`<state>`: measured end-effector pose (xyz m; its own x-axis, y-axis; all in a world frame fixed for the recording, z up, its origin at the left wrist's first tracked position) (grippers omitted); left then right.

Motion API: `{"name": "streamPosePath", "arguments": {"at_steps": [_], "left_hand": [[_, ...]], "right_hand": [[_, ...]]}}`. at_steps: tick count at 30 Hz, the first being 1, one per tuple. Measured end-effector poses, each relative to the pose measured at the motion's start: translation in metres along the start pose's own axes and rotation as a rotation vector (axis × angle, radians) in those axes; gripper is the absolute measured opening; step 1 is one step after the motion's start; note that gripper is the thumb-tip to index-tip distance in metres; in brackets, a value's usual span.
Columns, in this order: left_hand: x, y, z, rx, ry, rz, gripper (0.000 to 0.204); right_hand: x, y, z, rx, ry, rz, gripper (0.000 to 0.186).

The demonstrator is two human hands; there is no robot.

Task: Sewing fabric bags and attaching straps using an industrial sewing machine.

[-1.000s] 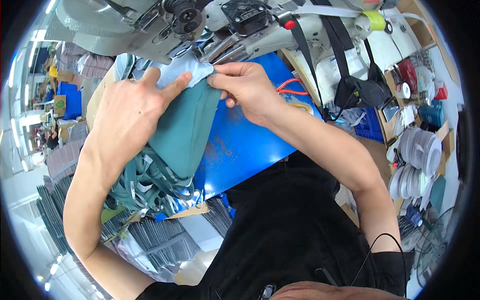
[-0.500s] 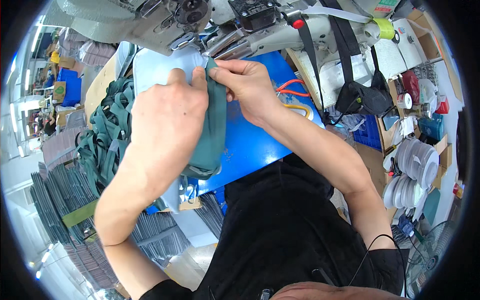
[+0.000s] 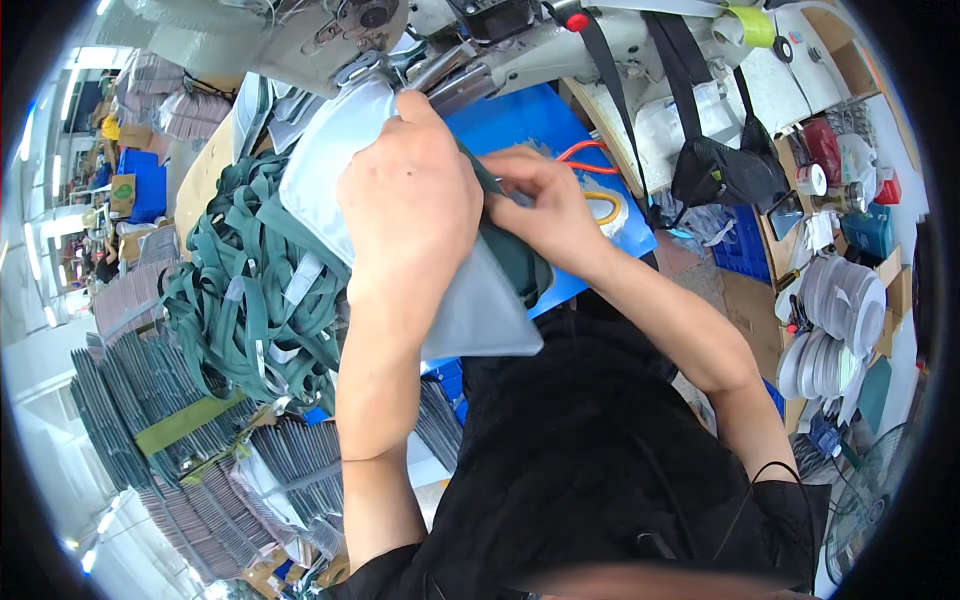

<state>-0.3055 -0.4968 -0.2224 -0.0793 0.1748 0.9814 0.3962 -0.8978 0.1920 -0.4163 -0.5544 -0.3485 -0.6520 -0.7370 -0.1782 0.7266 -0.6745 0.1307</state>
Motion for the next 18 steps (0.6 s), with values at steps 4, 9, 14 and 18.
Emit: {"name": "streamPosePath", "arguments": {"at_steps": [4, 9, 14, 18], "left_hand": [[-0.016, -0.026, 0.006, 0.075, -0.256, -0.127, 0.036], [-0.026, -0.112, -0.017, -0.252, -0.47, -0.293, 0.057], [-0.037, -0.143, -0.022, -0.351, -0.401, -0.352, 0.044], [-0.025, -0.128, -0.021, -0.405, -0.391, -0.414, 0.032]], "right_hand": [[0.011, -0.049, 0.011, 0.007, -0.115, -0.046, 0.047], [0.017, -0.082, 0.016, -0.06, -0.165, -0.035, 0.043], [0.008, -0.092, 0.031, -0.347, 0.255, -0.017, 0.031], [-0.002, -0.088, 0.035, -0.341, 0.438, -0.044, 0.027]]}}
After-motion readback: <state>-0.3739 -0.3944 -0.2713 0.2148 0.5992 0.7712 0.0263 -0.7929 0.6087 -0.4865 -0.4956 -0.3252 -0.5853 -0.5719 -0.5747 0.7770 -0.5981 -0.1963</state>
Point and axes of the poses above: each hand's wrist, its own y-axis towards the middle knuckle, its own x-axis out of the back of the hand, z = x × y, the point moved 2 cm from there along y, towards the middle knuckle, and after that the axes turned 1 degree about y, right-handed, at the moved point
